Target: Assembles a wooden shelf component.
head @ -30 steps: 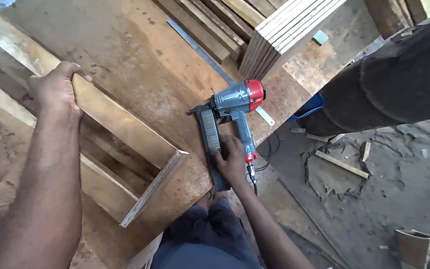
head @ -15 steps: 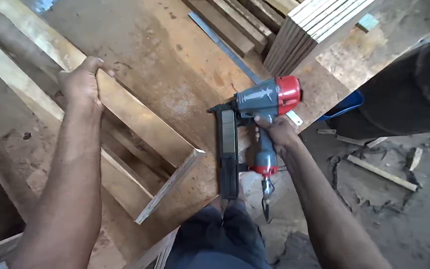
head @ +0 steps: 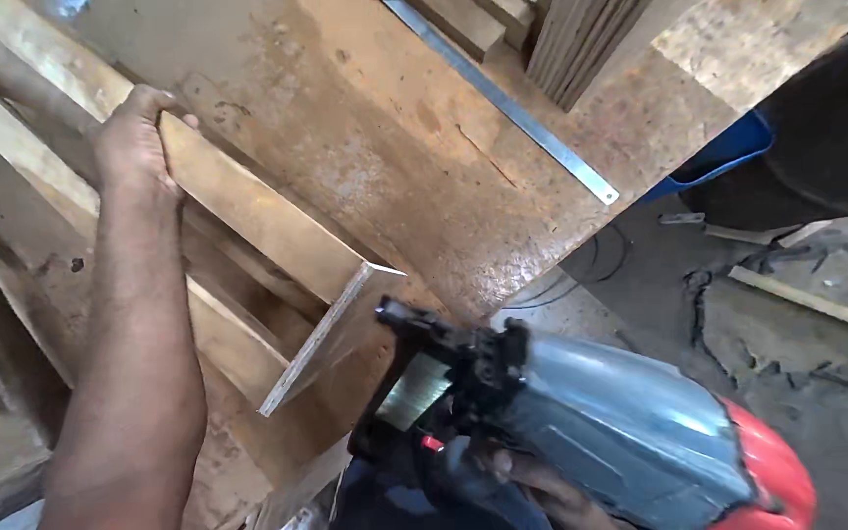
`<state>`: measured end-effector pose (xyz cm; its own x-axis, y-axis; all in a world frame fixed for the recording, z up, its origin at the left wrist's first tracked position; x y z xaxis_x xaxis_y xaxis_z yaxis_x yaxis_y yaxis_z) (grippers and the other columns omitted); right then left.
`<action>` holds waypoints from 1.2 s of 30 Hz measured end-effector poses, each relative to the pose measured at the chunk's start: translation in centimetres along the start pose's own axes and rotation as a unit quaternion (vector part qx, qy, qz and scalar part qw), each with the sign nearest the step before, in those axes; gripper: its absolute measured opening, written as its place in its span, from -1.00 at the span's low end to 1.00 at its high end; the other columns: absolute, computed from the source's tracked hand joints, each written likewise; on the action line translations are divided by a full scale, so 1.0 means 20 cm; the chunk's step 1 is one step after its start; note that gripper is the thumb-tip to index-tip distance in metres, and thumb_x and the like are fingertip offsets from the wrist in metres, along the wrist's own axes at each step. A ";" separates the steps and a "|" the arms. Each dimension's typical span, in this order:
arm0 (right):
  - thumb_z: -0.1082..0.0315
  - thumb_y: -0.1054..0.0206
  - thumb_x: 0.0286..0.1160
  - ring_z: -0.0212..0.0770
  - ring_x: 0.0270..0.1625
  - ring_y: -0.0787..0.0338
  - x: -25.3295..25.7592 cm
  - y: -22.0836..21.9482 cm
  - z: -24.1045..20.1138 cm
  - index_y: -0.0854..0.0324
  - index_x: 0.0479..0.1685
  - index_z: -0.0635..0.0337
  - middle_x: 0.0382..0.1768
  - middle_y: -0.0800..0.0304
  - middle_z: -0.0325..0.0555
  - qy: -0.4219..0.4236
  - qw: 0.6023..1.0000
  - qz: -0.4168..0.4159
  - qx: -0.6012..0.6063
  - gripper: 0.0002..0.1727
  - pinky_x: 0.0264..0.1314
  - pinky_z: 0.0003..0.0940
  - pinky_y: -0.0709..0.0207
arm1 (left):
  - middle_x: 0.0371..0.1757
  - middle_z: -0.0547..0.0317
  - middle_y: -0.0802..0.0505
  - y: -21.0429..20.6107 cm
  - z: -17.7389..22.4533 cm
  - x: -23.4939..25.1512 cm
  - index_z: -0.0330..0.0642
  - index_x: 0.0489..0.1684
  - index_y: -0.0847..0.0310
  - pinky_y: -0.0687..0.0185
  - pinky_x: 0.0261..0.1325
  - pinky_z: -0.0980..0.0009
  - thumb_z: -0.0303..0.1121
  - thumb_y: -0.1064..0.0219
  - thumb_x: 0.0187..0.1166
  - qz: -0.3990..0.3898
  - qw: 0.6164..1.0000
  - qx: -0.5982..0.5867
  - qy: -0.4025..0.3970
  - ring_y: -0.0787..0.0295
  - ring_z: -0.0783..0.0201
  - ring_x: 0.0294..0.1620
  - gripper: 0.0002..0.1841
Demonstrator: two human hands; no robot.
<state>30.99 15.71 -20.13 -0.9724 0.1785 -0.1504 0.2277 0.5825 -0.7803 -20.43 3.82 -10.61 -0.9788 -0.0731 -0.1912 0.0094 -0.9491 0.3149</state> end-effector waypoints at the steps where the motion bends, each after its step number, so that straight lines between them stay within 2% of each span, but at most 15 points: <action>1: 0.02 -0.42 0.54 -0.65 -0.21 -0.75 0.01 0.00 0.03 -0.82 -0.01 -0.17 -0.24 -0.87 -0.57 -0.018 1.000 0.002 -0.002 -0.79 -0.03 -0.62 -0.62 | -0.10 0.17 -0.85 0.00 0.00 0.00 -0.08 0.31 -0.49 -0.86 -0.16 0.28 -0.27 -0.49 0.41 -0.002 1.000 -0.001 0.000 -0.89 0.24 -0.19 -0.52; 3: 0.05 -0.40 0.57 -0.67 -0.20 -0.75 0.04 0.01 0.08 -0.81 -0.07 -0.15 -0.25 -0.86 -0.58 -0.009 1.000 0.000 -0.014 -0.82 -0.02 -0.61 -0.63 | -0.07 0.13 -0.83 -0.01 0.00 0.02 -0.10 0.41 -0.38 -0.88 -0.17 0.28 -0.31 -0.48 0.40 -0.005 1.000 -0.012 -0.004 -0.89 0.23 -0.18 -0.43; 5: 0.14 -0.38 0.62 -0.58 -0.22 -0.72 0.04 0.01 0.10 -0.79 -0.06 -0.06 -0.29 -0.82 -0.48 0.017 1.000 -0.001 -0.023 -0.84 0.01 -0.50 -0.64 | -0.09 0.09 -0.83 0.00 -0.01 0.02 -0.12 0.39 -0.36 -0.89 -0.21 0.28 -0.36 -0.49 0.38 0.003 1.000 -0.027 -0.005 -0.89 0.20 -0.22 -0.43; 8: 0.19 -0.39 0.60 -0.52 -0.24 -0.74 0.05 0.02 0.09 -0.79 -0.06 -0.02 -0.30 -0.82 -0.42 0.031 0.999 0.010 -0.035 -0.85 0.00 -0.46 -0.66 | -0.11 0.09 -0.83 -0.01 0.01 0.00 -0.12 0.32 -0.41 -0.88 -0.23 0.29 -0.38 -0.47 0.42 0.012 0.999 -0.031 -0.008 -0.89 0.20 -0.23 -0.51; 11: 0.16 -0.39 0.59 -0.57 -0.26 -0.71 0.06 -0.01 0.07 -0.78 -0.10 -0.04 -0.34 -0.79 -0.48 0.023 0.999 0.019 -0.037 -0.86 -0.03 -0.50 -0.63 | -0.15 0.17 -0.81 -0.02 0.01 -0.01 -0.07 0.21 -0.50 -0.83 -0.19 0.32 -0.36 -0.41 0.48 -0.006 1.000 -0.023 -0.011 -0.85 0.26 -0.22 -0.64; 13: 0.17 -0.42 0.54 -0.57 -0.29 -0.70 0.07 -0.01 0.07 -0.77 -0.05 -0.01 -0.36 -0.78 -0.50 0.013 1.000 0.022 -0.017 -0.83 -0.06 -0.51 -0.63 | -0.18 0.20 -0.80 -0.03 0.01 -0.02 -0.04 0.16 -0.51 -0.82 -0.19 0.34 -0.34 -0.38 0.52 -0.013 1.000 -0.023 -0.012 -0.83 0.30 -0.25 -0.71; 17: 0.20 -0.38 0.60 -0.53 -0.24 -0.72 0.04 0.03 0.12 -0.75 0.09 0.02 -0.29 -0.80 -0.45 0.020 1.000 -0.008 -0.008 -0.78 0.00 -0.44 -0.64 | -0.15 0.18 -0.83 -0.02 0.01 -0.02 -0.06 0.21 -0.50 -0.84 -0.19 0.33 -0.33 -0.40 0.52 -0.007 1.000 -0.018 -0.007 -0.87 0.28 -0.22 -0.67; 21: 0.19 -0.38 0.61 -0.56 -0.27 -0.71 0.06 -0.03 0.08 -0.78 -0.10 0.01 -0.35 -0.79 -0.45 0.029 0.999 0.005 -0.038 -0.86 -0.04 -0.51 -0.63 | -0.18 0.18 -0.81 -0.03 0.01 -0.01 -0.06 0.19 -0.50 -0.83 -0.20 0.34 -0.35 -0.40 0.50 -0.004 1.000 -0.023 -0.006 -0.85 0.28 -0.24 -0.67; 23: 0.11 -0.40 0.59 -0.56 -0.33 -0.69 0.10 -0.08 0.04 -0.72 -0.17 0.08 -0.41 -0.76 -0.43 0.017 0.997 0.021 -0.068 -0.77 -0.12 -0.54 -0.62 | -0.18 0.18 -0.81 -0.03 0.01 -0.02 -0.06 0.19 -0.49 -0.84 -0.19 0.34 -0.35 -0.40 0.50 0.000 1.000 -0.019 -0.003 -0.85 0.29 -0.23 -0.67; 25: 0.04 -0.45 0.54 -0.53 -0.36 -0.68 0.11 -0.08 0.04 -0.68 -0.09 0.21 -0.38 -0.75 -0.34 0.001 0.995 0.043 -0.094 -0.63 -0.18 -0.53 -0.61 | -0.13 0.18 -0.82 -0.02 0.02 -0.02 -0.05 0.23 -0.50 -0.84 -0.17 0.32 -0.32 -0.42 0.49 0.008 1.000 -0.006 0.001 -0.87 0.28 -0.18 -0.63; 27: 0.01 -0.48 0.51 -0.53 -0.30 -0.72 0.09 -0.07 0.03 -0.66 -0.03 0.22 -0.28 -0.81 -0.32 -0.008 0.992 0.053 -0.112 -0.58 -0.13 -0.54 -0.65 | -0.12 0.18 -0.82 -0.02 0.02 -0.01 -0.04 0.24 -0.49 -0.83 -0.18 0.31 -0.31 -0.41 0.48 0.008 1.000 -0.005 0.003 -0.86 0.27 -0.18 -0.62; 29: 0.01 -0.48 0.48 -0.58 -0.31 -0.72 0.07 -0.07 0.00 -0.68 -0.09 0.16 -0.35 -0.79 -0.41 -0.015 0.992 0.055 -0.108 -0.62 -0.11 -0.58 -0.64 | -0.09 0.16 -0.82 -0.01 0.01 -0.01 -0.05 0.28 -0.48 -0.84 -0.17 0.30 -0.31 -0.41 0.48 0.008 1.000 -0.010 0.006 -0.86 0.26 -0.16 -0.60; 33: 0.09 -0.48 0.48 -0.59 -0.31 -0.72 0.03 -0.04 -0.07 -0.69 -0.33 0.08 -0.43 -0.77 -0.45 -0.015 0.993 0.056 -0.107 -0.74 -0.11 -0.60 -0.62 | -0.11 0.19 -0.81 -0.03 0.00 0.01 -0.03 0.23 -0.50 -0.82 -0.17 0.30 -0.29 -0.42 0.47 -0.021 0.999 -0.029 0.012 -0.85 0.26 -0.18 -0.62; 35: 0.19 -0.38 0.58 -0.66 -0.15 -0.74 -0.05 0.05 -0.06 -0.77 -0.12 0.01 -0.26 -0.84 -0.52 0.011 0.993 0.035 -0.109 -0.85 0.06 -0.62 -0.59 | -0.07 0.18 -0.83 -0.02 -0.02 0.02 -0.03 0.28 -0.53 -0.83 -0.14 0.27 -0.26 -0.48 0.45 -0.022 0.999 -0.042 0.017 -0.86 0.25 -0.14 -0.57; 36: 0.20 -0.34 0.63 -0.67 -0.11 -0.74 -0.07 0.08 -0.08 -0.78 -0.04 0.00 -0.20 -0.86 -0.53 0.032 0.991 0.027 -0.127 -0.84 0.11 -0.62 -0.58 | -0.05 0.16 -0.84 -0.01 -0.02 0.04 -0.05 0.31 -0.52 -0.84 -0.12 0.25 -0.23 -0.51 0.42 -0.019 0.998 -0.048 0.021 -0.86 0.23 -0.13 -0.52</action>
<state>32.79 17.79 -20.22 -0.9550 0.2598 -0.1432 0.2930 0.7503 -0.5926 -21.03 3.90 -11.24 -0.9697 -0.0466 -0.2400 -0.0064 -0.9765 0.2155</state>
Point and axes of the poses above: each hand's wrist, its own x-axis towards the middle knuckle, its own y-axis out of the back of the hand, z = x × y, the point moved 6 cm from there along x, towards the middle knuckle
